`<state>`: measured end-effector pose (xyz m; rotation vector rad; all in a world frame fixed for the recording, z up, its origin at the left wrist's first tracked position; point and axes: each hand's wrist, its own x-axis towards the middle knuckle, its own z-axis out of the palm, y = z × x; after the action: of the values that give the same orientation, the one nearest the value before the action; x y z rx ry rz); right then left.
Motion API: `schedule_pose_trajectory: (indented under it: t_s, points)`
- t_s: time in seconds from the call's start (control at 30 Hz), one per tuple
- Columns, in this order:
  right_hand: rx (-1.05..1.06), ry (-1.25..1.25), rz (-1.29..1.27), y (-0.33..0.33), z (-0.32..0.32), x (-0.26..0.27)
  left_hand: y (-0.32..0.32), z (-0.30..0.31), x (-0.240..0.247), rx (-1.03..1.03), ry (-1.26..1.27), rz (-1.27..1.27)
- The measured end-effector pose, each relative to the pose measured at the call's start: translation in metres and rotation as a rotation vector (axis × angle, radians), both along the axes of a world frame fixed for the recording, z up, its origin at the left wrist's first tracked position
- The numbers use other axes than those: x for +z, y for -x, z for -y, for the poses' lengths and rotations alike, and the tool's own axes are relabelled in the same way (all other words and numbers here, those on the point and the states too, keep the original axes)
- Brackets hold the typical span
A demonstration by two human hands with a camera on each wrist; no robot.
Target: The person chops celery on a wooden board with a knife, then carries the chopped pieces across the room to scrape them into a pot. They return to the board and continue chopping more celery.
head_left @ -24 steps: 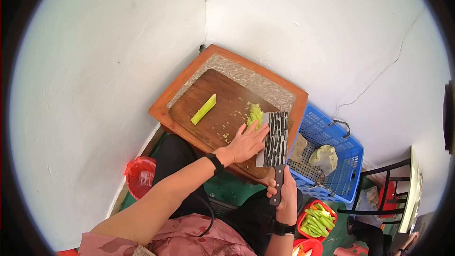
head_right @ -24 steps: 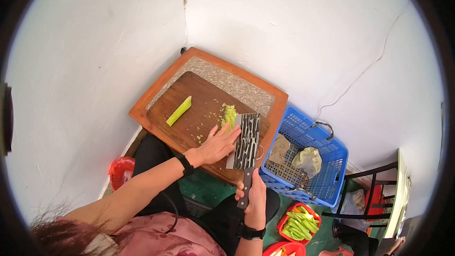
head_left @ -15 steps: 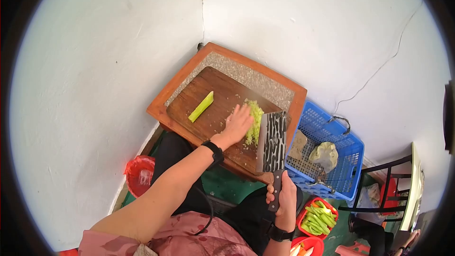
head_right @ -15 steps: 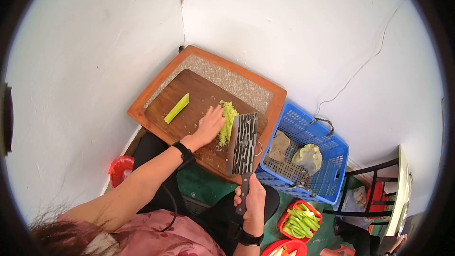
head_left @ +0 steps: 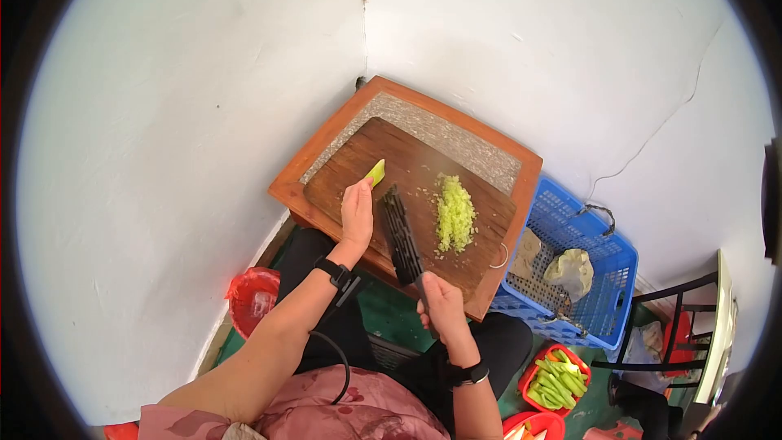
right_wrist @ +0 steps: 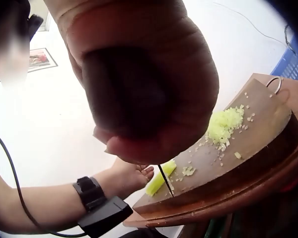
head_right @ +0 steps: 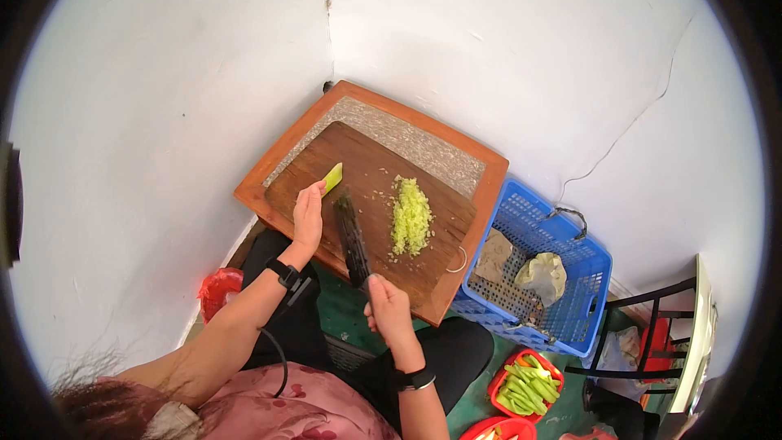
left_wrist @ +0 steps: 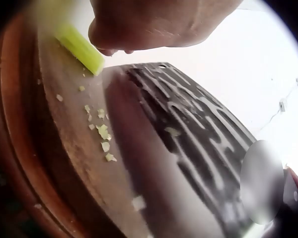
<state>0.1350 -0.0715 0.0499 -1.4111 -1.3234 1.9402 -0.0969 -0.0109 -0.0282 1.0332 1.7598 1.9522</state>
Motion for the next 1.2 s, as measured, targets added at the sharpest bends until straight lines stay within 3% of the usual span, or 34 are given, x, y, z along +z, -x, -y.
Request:
schedule_pose_trajectory:
  t_s: [0.27,0.47,0.73,0.93,1.2]
  points:
    - [-0.173,-0.139,0.114,-0.037,-0.033,-0.008,0.006,0.009,0.014,0.036,0.122,-0.349]
    - [-0.258,-0.215,0.096,-0.039,-0.033,-0.001,0.024,0.009,0.011,0.123,0.443,-0.609]
    - [-0.205,-0.194,0.107,-0.032,-0.009,0.003,0.035,0.0,0.009,-0.01,0.76,-0.618]
    - [-0.204,-0.272,0.173,-0.029,-0.01,0.006,0.033,-0.005,-0.002,-0.061,0.695,-0.714]
    - [-0.18,-0.306,0.159,-0.031,-0.009,-0.005,-0.013,0.014,0.027,-0.339,0.638,-0.523]
